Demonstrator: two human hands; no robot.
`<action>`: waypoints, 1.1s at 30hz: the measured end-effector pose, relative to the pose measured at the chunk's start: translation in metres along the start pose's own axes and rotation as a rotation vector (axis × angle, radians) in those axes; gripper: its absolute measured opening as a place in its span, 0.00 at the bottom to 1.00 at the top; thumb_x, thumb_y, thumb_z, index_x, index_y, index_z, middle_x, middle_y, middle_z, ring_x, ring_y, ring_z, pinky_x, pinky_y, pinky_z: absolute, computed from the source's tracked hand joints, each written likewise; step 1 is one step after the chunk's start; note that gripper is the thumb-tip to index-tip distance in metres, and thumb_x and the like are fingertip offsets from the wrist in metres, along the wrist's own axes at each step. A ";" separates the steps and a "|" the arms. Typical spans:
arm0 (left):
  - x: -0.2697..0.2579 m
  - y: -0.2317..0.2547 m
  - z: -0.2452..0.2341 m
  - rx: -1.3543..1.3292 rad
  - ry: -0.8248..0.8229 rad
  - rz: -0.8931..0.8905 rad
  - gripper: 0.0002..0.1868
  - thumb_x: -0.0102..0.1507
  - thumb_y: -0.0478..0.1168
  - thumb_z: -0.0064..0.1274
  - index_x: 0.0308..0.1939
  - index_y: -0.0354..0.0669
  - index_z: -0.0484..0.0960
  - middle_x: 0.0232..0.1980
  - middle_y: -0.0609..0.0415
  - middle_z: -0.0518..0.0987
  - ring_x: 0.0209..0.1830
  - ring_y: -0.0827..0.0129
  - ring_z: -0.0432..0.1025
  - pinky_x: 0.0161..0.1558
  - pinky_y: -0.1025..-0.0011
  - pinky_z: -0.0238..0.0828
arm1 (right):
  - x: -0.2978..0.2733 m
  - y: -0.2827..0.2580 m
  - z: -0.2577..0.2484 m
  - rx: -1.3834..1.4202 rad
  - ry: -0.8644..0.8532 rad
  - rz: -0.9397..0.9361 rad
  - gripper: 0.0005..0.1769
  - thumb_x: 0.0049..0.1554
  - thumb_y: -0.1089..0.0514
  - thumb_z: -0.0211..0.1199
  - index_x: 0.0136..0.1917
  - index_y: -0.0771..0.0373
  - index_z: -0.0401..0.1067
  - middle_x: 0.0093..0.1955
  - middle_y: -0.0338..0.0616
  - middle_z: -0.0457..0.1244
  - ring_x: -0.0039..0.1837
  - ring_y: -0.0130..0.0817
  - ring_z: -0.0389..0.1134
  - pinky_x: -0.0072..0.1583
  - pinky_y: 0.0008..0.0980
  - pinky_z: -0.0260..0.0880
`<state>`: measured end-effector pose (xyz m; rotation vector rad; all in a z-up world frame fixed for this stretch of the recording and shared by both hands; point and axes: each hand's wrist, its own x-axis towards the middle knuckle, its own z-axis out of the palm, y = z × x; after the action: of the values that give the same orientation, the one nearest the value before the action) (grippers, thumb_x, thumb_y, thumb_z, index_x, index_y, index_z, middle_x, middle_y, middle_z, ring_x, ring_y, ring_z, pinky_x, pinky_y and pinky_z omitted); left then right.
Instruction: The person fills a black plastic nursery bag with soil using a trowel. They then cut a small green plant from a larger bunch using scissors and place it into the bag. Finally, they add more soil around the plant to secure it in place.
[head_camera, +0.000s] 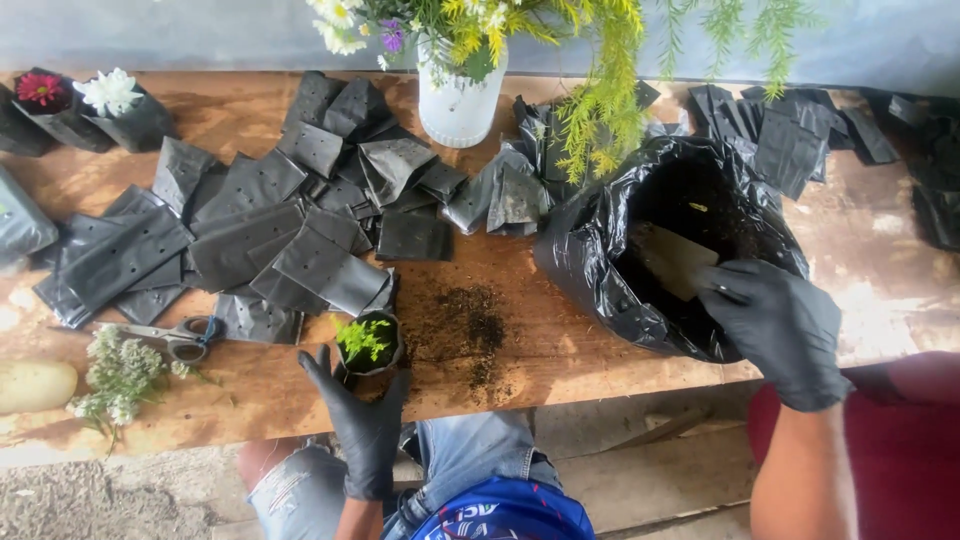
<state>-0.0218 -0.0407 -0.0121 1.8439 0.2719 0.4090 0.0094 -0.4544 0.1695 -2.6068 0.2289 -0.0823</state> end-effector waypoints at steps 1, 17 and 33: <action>0.005 0.003 0.001 -0.065 0.011 -0.094 0.68 0.52 0.30 0.67 0.81 0.50 0.29 0.83 0.30 0.48 0.78 0.42 0.57 0.65 0.48 0.68 | 0.001 0.009 -0.001 0.224 -0.015 -0.078 0.12 0.58 0.67 0.63 0.55 0.64 0.81 0.56 0.46 0.72 0.56 0.32 0.73 0.58 0.27 0.71; 0.045 0.011 -0.015 -0.143 -0.328 0.130 0.71 0.50 0.32 0.71 0.80 0.37 0.27 0.83 0.36 0.48 0.83 0.46 0.46 0.78 0.54 0.48 | -0.020 -0.042 0.026 0.016 0.001 -0.462 0.17 0.52 0.64 0.71 0.55 0.55 0.81 0.59 0.42 0.72 0.59 0.33 0.72 0.66 0.33 0.71; 0.090 0.010 -0.011 0.412 -0.198 0.376 0.25 0.48 0.54 0.71 0.45 0.51 0.84 0.76 0.47 0.64 0.75 0.32 0.55 0.68 0.34 0.54 | 0.032 -0.127 0.120 -0.030 -0.260 -0.266 0.15 0.50 0.46 0.74 0.53 0.37 0.83 0.58 0.19 0.72 0.55 0.27 0.74 0.53 0.22 0.77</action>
<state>0.0553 0.0006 0.0127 2.3324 -0.1432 0.4464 0.0714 -0.2930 0.1300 -2.6286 -0.2107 0.1675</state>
